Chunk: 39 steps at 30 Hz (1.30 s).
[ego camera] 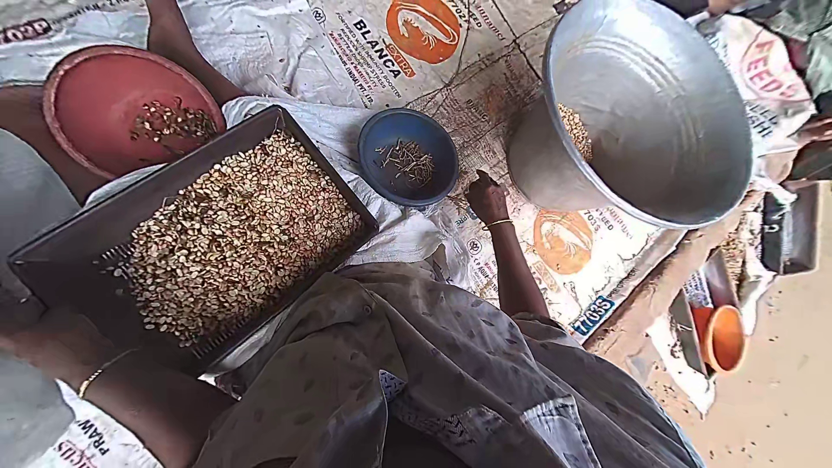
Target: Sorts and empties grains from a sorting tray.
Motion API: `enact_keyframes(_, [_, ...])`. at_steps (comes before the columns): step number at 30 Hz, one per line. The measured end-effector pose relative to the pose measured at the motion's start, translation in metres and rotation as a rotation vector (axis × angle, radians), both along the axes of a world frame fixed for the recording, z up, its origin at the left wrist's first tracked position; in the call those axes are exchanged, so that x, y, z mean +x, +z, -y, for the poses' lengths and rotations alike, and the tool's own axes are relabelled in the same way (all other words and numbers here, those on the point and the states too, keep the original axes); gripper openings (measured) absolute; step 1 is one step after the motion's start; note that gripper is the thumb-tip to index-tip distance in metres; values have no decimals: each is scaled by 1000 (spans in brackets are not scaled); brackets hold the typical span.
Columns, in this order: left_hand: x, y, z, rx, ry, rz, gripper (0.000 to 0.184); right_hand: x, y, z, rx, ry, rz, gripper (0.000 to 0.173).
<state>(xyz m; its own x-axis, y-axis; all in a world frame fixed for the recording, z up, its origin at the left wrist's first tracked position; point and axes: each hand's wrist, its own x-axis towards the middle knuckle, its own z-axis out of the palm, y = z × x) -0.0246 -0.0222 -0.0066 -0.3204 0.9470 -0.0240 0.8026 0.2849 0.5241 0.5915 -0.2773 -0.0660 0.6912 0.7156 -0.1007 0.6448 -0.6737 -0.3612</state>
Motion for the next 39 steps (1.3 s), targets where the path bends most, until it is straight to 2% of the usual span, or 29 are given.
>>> enact_keyframes(1, [4, 11, 6, -57, 59, 129, 26, 0, -5, -3, -20, -4, 5, 33])
enact_keyframes(3, [-9, 3, 14, 17, 63, 260, 41, 0, -12, -8, -71, -11, 8, 40])
enact_keyframes(4, [-10, 0, 13, 38, 102, 290, 42, -1, -17, -9, -80, -1, 20, 35])
enact_keyframes(7, [-8, -1, 13, 92, 133, 316, 37, -7, -25, -10, -121, 39, 65, 28])
enact_keyframes(12, [19, 20, 14, 107, 148, 296, 34, -18, -32, -3, -143, 102, 119, 26])
enact_keyframes(15, [16, 19, 15, 127, 146, 332, 30, -17, -37, -9, -215, 79, 96, 30])
enact_keyframes(18, [9, 11, 10, 162, 124, 333, 29, -17, -38, -13, -234, 68, 105, 28])
enact_keyframes(23, [-4, -5, -2, 154, 110, 290, 31, -25, -29, -17, -237, 68, 109, 29])
enact_keyframes(25, [-5, -3, -2, 164, 107, 343, 30, -29, -21, -14, -193, 34, 69, 44])
enact_keyframes(26, [-5, -1, -1, 176, 104, 394, 29, -31, -14, -12, -162, -18, 32, 62])
enact_keyframes(27, [-5, 0, 0, 185, 107, 447, 29, -33, -6, -10, -123, -68, 18, 72])
enact_keyframes(29, [-9, 0, 2, 209, 121, 492, 32, -42, 16, -11, -19, -137, 76, 71])
enact_keyframes(31, [-12, -4, 2, 235, 129, 403, 37, -55, 41, -20, 143, -158, 159, 61])
enact_keyframes(33, [-4, 5, 5, 261, 120, 262, 39, -75, 69, -37, 346, -79, 154, 52])
enact_keyframes(35, [8, 13, 9, 330, 53, 187, 37, -98, 87, -58, 527, 100, 38, 45])
enact_keyframes(37, [19, 17, 11, 345, -90, 212, 33, -122, 88, -81, 592, 345, -93, 38])
enact_keyframes(39, [30, 18, 10, 217, -227, 245, 30, -156, 86, -107, 555, 566, -212, 29])
